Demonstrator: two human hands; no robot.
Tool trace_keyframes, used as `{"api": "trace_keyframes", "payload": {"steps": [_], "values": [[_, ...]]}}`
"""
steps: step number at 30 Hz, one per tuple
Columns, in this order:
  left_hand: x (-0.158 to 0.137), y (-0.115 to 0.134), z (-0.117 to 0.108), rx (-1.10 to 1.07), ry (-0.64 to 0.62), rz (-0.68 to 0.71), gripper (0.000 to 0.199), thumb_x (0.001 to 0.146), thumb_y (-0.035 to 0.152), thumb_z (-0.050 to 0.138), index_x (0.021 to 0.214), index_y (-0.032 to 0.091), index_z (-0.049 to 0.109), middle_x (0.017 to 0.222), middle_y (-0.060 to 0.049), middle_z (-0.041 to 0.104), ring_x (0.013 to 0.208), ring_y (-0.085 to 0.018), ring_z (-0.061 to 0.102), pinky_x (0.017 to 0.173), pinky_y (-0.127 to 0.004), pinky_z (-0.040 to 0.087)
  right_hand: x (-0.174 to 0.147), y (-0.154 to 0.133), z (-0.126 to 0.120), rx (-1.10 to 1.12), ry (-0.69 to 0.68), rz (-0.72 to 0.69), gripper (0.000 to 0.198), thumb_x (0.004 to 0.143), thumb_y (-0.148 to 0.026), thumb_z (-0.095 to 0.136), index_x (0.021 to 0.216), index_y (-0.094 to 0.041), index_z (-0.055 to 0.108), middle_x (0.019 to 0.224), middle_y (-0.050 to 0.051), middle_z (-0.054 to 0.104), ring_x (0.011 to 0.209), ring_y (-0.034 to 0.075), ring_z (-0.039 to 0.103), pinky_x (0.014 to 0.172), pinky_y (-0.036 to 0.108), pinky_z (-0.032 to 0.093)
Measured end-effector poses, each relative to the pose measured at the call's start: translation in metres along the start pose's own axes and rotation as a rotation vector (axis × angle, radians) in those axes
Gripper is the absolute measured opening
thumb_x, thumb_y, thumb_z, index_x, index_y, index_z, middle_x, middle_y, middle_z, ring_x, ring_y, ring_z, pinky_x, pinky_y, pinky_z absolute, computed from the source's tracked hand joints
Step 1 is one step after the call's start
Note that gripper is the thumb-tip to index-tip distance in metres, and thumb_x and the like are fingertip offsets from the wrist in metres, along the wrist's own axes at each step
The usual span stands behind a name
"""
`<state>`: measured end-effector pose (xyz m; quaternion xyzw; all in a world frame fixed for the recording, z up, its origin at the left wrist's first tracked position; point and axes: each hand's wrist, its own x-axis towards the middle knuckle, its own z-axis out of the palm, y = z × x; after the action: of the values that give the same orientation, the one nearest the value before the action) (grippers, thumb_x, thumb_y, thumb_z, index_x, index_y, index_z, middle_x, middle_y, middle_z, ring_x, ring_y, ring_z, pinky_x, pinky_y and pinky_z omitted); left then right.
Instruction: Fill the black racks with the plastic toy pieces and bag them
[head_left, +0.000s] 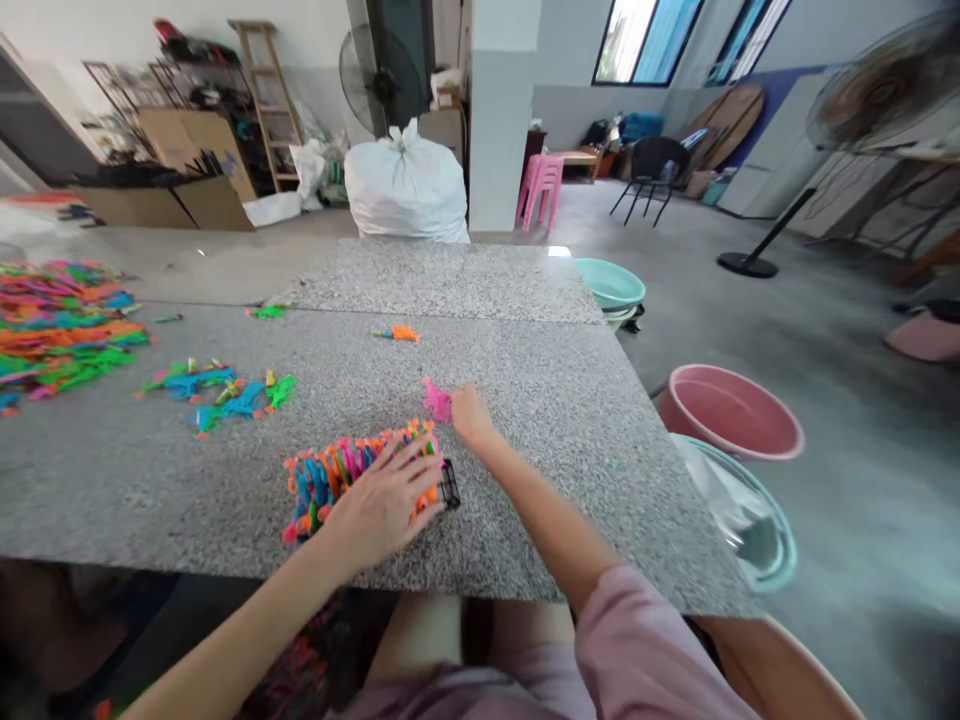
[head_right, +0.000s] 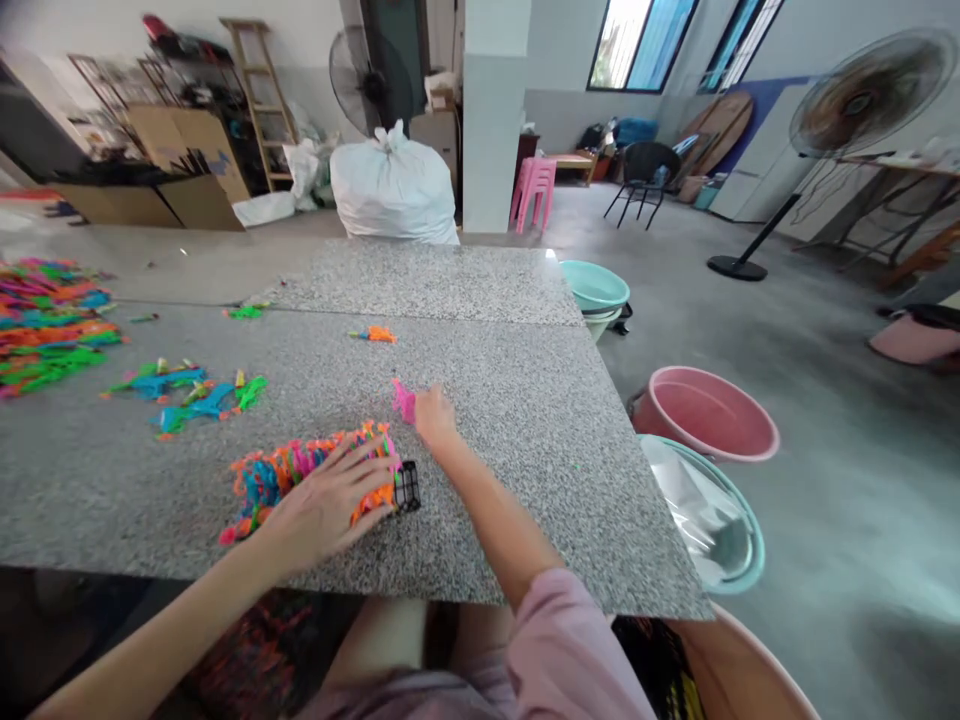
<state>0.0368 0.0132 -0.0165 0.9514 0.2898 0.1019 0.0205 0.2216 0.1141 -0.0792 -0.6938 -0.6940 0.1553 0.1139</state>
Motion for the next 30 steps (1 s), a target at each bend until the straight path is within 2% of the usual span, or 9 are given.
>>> {"api": "trace_keyframes", "payload": {"steps": [2, 4, 7, 9, 11, 14, 20, 24, 30], "values": [[0.003, -0.005, 0.001, 0.000, -0.011, -0.025, 0.039, 0.097, 0.041, 0.049, 0.121, 0.013, 0.062, 0.130, -0.008, 0.063, 0.139, -0.030, 0.038, 0.120, -0.054, 0.020, -0.029, 0.023, -0.001, 0.108, -0.015, 0.071, 0.017, 0.092, -0.019, 0.050, 0.106, -0.012, 0.056, 0.103, 0.015, 0.067, 0.090, 0.021, 0.068, 0.079, 0.032, 0.054], [0.006, -0.009, 0.001, -0.026, -0.024, -0.038, 0.042, 0.097, 0.045, 0.047, 0.120, 0.015, 0.063, 0.131, -0.008, 0.062, 0.141, -0.030, 0.036, 0.121, -0.055, 0.018, -0.067, 0.037, 0.005, 0.412, -0.054, 0.133, 0.021, 0.088, -0.022, 0.056, 0.107, -0.016, 0.049, 0.088, 0.006, 0.068, 0.074, 0.017, 0.068, 0.068, 0.027, 0.054], [0.007, -0.010, -0.001, -0.054, -0.044, -0.057, 0.043, 0.098, 0.046, 0.042, 0.120, 0.015, 0.063, 0.131, -0.008, 0.062, 0.142, -0.030, 0.035, 0.121, -0.056, 0.018, -0.117, 0.033, 0.025, 0.951, -0.079, 0.139, 0.035, 0.077, -0.017, 0.060, 0.106, -0.021, 0.041, 0.086, 0.000, 0.067, 0.063, 0.014, 0.065, 0.056, 0.024, 0.052], [0.007, -0.009, -0.002, -0.053, -0.048, -0.063, 0.043, 0.099, 0.045, 0.040, 0.120, 0.014, 0.062, 0.130, -0.009, 0.062, 0.142, -0.030, 0.034, 0.121, -0.056, 0.017, -0.134, 0.020, 0.038, 1.018, -0.032, 0.112, 0.031, 0.076, -0.018, 0.060, 0.101, -0.021, 0.043, 0.088, 0.001, 0.067, 0.064, 0.013, 0.064, 0.057, 0.024, 0.051], [0.006, -0.009, -0.002, -0.049, -0.047, -0.066, 0.043, 0.099, 0.043, 0.039, 0.122, 0.014, 0.062, 0.129, -0.010, 0.063, 0.142, -0.029, 0.034, 0.121, -0.056, 0.017, -0.136, 0.007, 0.042, 0.880, 0.011, 0.092, 0.023, 0.077, -0.020, 0.061, 0.096, -0.020, 0.048, 0.083, 0.001, 0.068, 0.066, 0.014, 0.064, 0.061, 0.023, 0.049], [0.006, -0.009, 0.000, -0.055, -0.062, -0.080, 0.042, 0.099, 0.040, 0.040, 0.127, 0.015, 0.058, 0.133, -0.011, 0.060, 0.142, -0.029, 0.034, 0.120, -0.057, 0.018, -0.127, -0.005, 0.033, 0.544, 0.005, 0.060, 0.016, 0.078, -0.021, 0.062, 0.092, -0.018, 0.055, 0.074, 0.001, 0.067, 0.068, 0.016, 0.064, 0.062, 0.022, 0.044], [0.005, -0.009, 0.002, -0.070, -0.053, -0.125, 0.059, 0.099, 0.042, 0.039, 0.150, 0.013, 0.032, 0.150, -0.016, 0.043, 0.145, -0.027, 0.029, 0.117, -0.054, 0.027, -0.124, -0.014, 0.007, 0.132, -0.116, -0.038, 0.018, 0.085, -0.025, 0.056, 0.101, -0.017, 0.061, 0.087, 0.009, 0.071, 0.079, 0.022, 0.067, 0.066, 0.026, 0.042], [0.006, -0.008, -0.001, -0.084, -0.065, -0.105, 0.058, 0.100, 0.040, 0.038, 0.152, 0.016, 0.029, 0.153, -0.014, 0.040, 0.147, -0.028, 0.025, 0.117, -0.055, 0.026, -0.114, -0.022, 0.002, 0.030, -0.180, -0.055, 0.024, 0.089, -0.026, 0.052, 0.108, -0.016, 0.063, 0.094, 0.013, 0.071, 0.084, 0.024, 0.068, 0.068, 0.029, 0.046], [0.009, -0.009, 0.000, -0.118, -0.104, -0.077, 0.049, 0.099, 0.040, 0.042, 0.144, 0.021, 0.046, 0.147, -0.007, 0.049, 0.148, -0.030, 0.023, 0.117, -0.059, 0.023, -0.102, -0.030, 0.006, 0.035, -0.209, -0.111, 0.027, 0.090, -0.024, 0.053, 0.112, -0.013, 0.064, 0.102, 0.015, 0.070, 0.092, 0.024, 0.067, 0.076, 0.029, 0.049]]}}
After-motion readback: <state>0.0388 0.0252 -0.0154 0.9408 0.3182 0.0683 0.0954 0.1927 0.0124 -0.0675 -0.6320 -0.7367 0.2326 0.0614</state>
